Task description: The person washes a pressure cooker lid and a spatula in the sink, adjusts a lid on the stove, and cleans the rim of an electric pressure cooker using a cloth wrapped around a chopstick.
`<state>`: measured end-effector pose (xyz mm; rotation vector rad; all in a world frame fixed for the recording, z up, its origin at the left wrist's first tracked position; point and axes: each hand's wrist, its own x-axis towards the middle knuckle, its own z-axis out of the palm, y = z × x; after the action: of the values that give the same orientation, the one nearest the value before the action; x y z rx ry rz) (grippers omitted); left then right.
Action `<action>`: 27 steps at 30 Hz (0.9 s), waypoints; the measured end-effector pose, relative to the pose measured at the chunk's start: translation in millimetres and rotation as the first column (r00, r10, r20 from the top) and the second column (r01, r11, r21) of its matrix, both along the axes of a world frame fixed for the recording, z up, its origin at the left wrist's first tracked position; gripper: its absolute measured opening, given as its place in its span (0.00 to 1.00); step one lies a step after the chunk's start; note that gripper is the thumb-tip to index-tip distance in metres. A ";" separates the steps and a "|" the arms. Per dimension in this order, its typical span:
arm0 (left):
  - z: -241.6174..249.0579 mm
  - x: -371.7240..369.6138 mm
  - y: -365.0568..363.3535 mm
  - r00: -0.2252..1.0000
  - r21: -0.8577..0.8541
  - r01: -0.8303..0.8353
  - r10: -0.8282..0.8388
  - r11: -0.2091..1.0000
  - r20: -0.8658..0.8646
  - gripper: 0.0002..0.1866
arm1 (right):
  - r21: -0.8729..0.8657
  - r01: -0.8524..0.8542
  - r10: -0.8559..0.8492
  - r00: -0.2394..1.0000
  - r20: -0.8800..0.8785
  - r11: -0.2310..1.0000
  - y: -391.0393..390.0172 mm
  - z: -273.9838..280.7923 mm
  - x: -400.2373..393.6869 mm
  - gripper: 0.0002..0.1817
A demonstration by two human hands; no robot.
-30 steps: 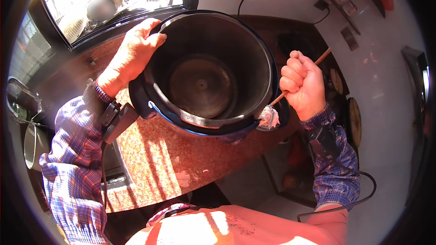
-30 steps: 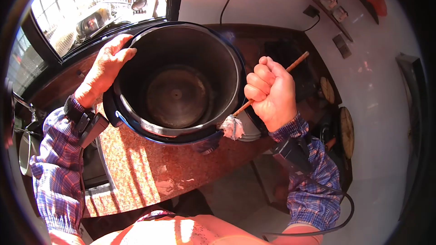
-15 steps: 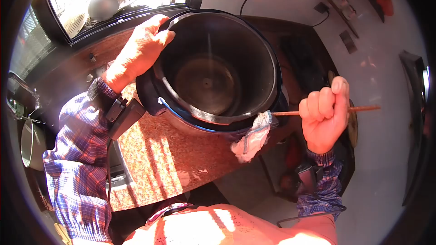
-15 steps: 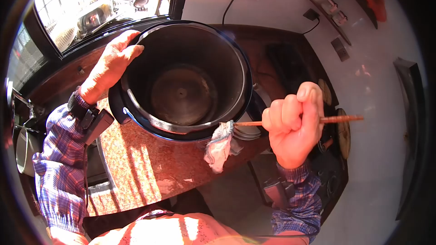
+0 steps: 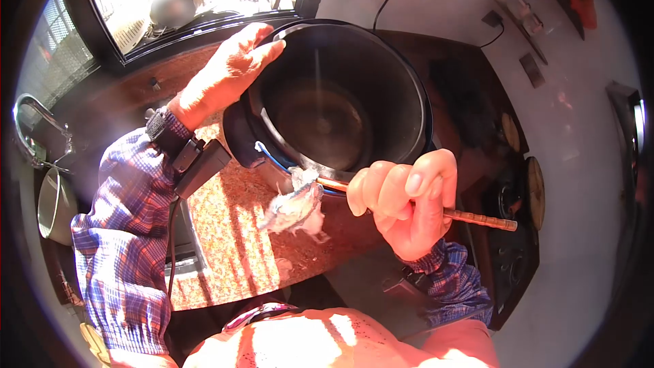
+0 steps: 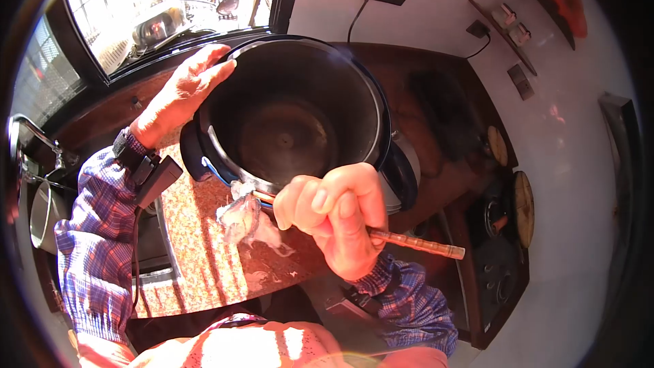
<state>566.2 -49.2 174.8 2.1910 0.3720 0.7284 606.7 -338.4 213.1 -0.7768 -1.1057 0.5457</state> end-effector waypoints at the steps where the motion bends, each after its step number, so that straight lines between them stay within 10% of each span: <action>1: 8.3 -7.5 -1.2 0.992 -0.087 0.003 0.008 0.996 0.122 0.20 | 0.014 0.014 -0.015 0.999 0.030 1.000 -1.8 -3.3 2.5 0.12; 4: 51.8 -74.1 -45.4 0.938 0.103 -0.203 0.163 0.974 0.307 0.10 | 0.025 0.036 -0.037 0.997 0.063 0.999 -9.8 0.5 -1.4 0.12; 6: 41.9 -129.1 -80.3 0.952 0.399 0.031 -0.149 0.917 0.268 0.08 | 0.041 0.029 -0.032 0.996 0.079 0.999 -12.8 6.2 -2.4 0.12; 9: 2.4 -145.7 -147.4 1.000 0.215 0.019 -0.015 0.977 -0.018 0.26 | 0.048 0.023 -0.025 0.999 0.036 0.999 -14.0 9.1 -9.3 0.12; 16: -17.1 -156.7 -157.2 0.974 -0.433 0.103 -0.001 0.895 0.229 0.14 | 0.226 0.117 -0.097 0.990 -0.099 0.967 -37.9 19.0 -10.0 0.13; 20: 16.8 -148.2 -145.7 0.968 0.018 0.013 -0.017 1.000 0.251 0.14 | 0.295 0.110 -0.087 0.992 -0.087 0.949 -48.9 19.2 -10.1 0.14; 27: 61.7 -136.5 -150.1 0.949 -0.123 0.151 -0.109 0.981 0.294 0.14 | 0.284 0.028 0.029 0.980 -0.195 0.958 -58.5 9.5 -20.7 0.14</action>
<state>429.7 -199.3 236.5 1.9193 0.1247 0.9012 586.0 -396.9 222.6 -0.4590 -0.9729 0.4404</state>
